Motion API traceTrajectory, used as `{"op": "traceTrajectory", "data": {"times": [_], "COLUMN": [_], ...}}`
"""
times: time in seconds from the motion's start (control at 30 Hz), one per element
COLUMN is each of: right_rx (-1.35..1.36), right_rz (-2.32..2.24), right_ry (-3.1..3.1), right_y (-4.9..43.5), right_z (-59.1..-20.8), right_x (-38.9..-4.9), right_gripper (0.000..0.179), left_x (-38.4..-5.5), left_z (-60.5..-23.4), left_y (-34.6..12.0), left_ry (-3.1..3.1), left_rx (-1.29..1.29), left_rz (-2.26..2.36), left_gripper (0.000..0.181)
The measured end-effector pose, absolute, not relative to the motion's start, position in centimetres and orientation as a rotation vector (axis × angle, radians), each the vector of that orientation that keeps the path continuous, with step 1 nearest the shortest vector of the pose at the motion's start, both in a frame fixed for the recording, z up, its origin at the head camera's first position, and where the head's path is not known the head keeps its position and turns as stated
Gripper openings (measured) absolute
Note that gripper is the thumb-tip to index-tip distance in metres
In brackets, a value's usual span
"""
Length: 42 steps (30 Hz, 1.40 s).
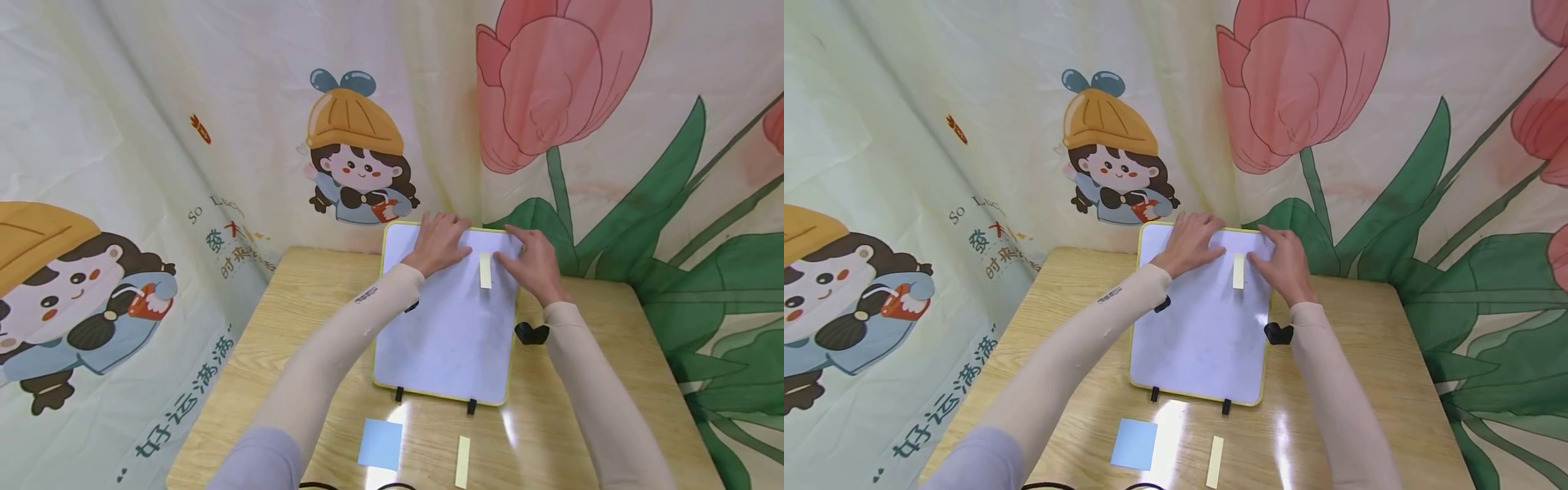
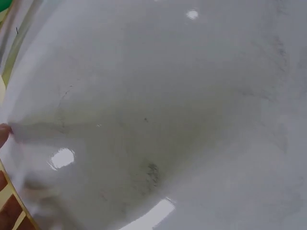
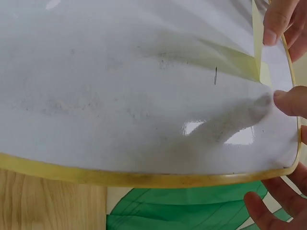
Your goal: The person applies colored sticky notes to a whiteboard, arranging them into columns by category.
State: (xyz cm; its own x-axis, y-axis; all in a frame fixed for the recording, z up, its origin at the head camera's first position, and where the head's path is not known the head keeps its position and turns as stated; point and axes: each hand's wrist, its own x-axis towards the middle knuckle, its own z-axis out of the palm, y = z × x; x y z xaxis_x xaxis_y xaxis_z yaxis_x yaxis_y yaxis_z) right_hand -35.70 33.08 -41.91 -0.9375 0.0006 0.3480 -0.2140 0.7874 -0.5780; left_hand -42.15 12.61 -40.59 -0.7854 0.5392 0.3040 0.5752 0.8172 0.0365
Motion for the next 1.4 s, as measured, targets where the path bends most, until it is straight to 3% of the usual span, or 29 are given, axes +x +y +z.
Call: {"op": "traceTrajectory", "data": {"times": [0.3,0.6,1.17,1.4], "right_rx": [0.162,0.235,0.169,0.238], "right_rz": [0.888,0.814,0.848,0.860], "right_ry": [-2.542,-2.585,-2.667,-2.664], "right_y": [34.6,35.2,31.7,29.5], "right_z": [-43.3,-47.4,-57.7,-60.3], "right_x": [-31.2,-24.2,-10.4,-6.4], "right_gripper": [0.039,0.030,0.032,0.034], "left_x": [-39.9,-33.9,-23.0,-19.3], "left_z": [-40.9,-44.5,-52.3,-55.3], "left_y": [9.1,5.9,7.1,7.6], "left_ry": [-2.469,-2.310,-2.156,-2.193], "left_rx": [-0.900,-0.986,-1.472,-1.671], "left_rz": [-0.337,-0.398,-0.462,-0.285], "left_gripper": [0.035,0.027,0.032,0.035]}}
